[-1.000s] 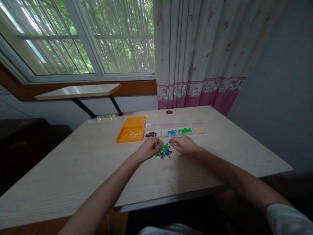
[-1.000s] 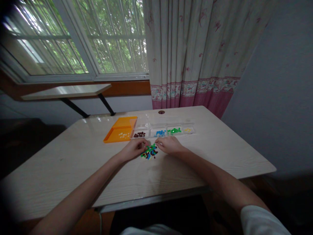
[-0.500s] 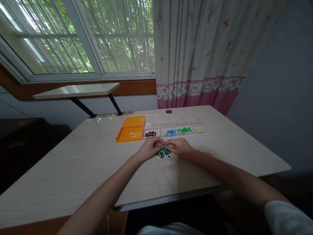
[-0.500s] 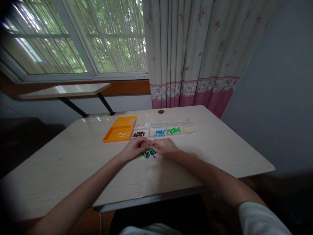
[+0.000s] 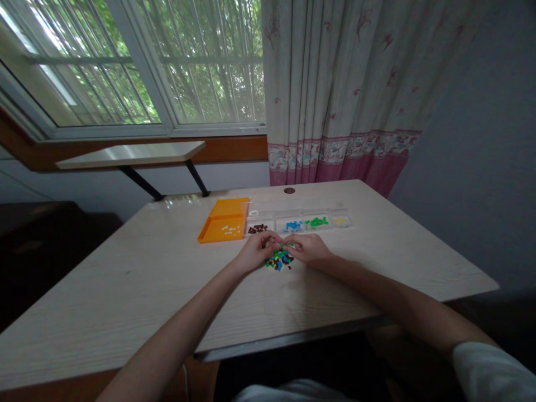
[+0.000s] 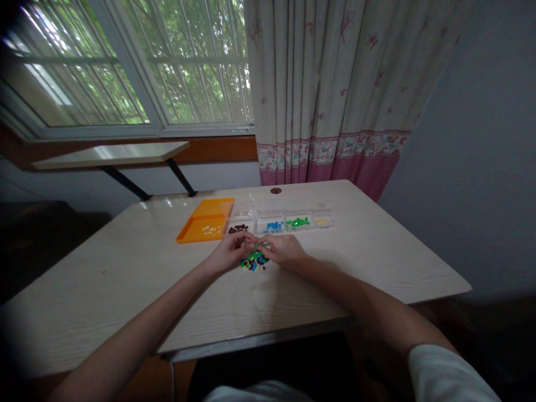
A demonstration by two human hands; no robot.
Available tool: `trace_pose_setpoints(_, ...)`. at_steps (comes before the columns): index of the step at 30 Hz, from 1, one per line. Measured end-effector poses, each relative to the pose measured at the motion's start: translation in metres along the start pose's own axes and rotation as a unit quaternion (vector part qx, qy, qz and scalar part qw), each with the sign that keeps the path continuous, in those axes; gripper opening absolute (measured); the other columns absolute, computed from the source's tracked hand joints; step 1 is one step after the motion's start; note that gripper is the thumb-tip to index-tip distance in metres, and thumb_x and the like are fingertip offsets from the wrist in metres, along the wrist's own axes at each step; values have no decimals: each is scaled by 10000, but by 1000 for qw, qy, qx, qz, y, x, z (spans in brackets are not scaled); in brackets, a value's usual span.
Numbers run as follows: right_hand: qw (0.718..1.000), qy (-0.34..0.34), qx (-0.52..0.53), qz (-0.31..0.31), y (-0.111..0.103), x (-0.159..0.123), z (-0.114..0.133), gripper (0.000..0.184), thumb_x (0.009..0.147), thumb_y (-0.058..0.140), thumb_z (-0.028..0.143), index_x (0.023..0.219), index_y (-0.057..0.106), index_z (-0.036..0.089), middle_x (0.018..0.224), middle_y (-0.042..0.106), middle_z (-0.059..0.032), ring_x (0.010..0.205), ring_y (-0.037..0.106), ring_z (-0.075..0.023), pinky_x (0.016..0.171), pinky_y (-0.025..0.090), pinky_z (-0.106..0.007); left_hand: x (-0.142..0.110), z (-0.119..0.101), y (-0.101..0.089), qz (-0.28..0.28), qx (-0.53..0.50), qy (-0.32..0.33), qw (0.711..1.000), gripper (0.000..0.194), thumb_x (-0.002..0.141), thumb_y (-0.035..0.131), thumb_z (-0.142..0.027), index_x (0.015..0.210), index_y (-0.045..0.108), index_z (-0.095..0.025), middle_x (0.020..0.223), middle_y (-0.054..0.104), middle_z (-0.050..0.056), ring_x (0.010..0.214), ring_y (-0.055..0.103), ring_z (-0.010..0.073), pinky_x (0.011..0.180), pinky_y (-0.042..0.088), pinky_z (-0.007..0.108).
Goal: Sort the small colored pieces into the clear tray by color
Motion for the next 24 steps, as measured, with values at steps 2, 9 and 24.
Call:
trace_pose_setpoints(2,1000,-9,0,-3,0,0,0,185,781,551,336,876,666,227,536,566,37,473,482,-74,514,312,-172,-1,-1,1,6,-9,-2,1000,217,709,614,-289,810,551,-108,653,558,-5,488,415,40,460,298,155)
trace_pose_setpoints(9,998,-58,-7,-36,2,-1,-3,199,813,506,317,889,659,214,558,599,25,483,508,-79,516,336,-171,0,1,-1,18,5,4,1000,218,728,602,-307,808,531,-116,654,553,-8,518,447,54,484,324,160)
trace_pose_setpoints(24,956,-120,-9,-267,-33,2,-17,220,832,505,300,810,669,154,465,530,26,416,445,-63,490,362,-165,-4,-5,-15,36,443,93,891,206,819,454,-240,876,644,-185,844,631,43,795,561,141,715,420,228)
Point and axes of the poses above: each hand's wrist, its own x-axis towards the middle knuckle, its own y-axis out of the palm, z = x × y, the point moved 1 cm from there along x, towards the middle knuckle
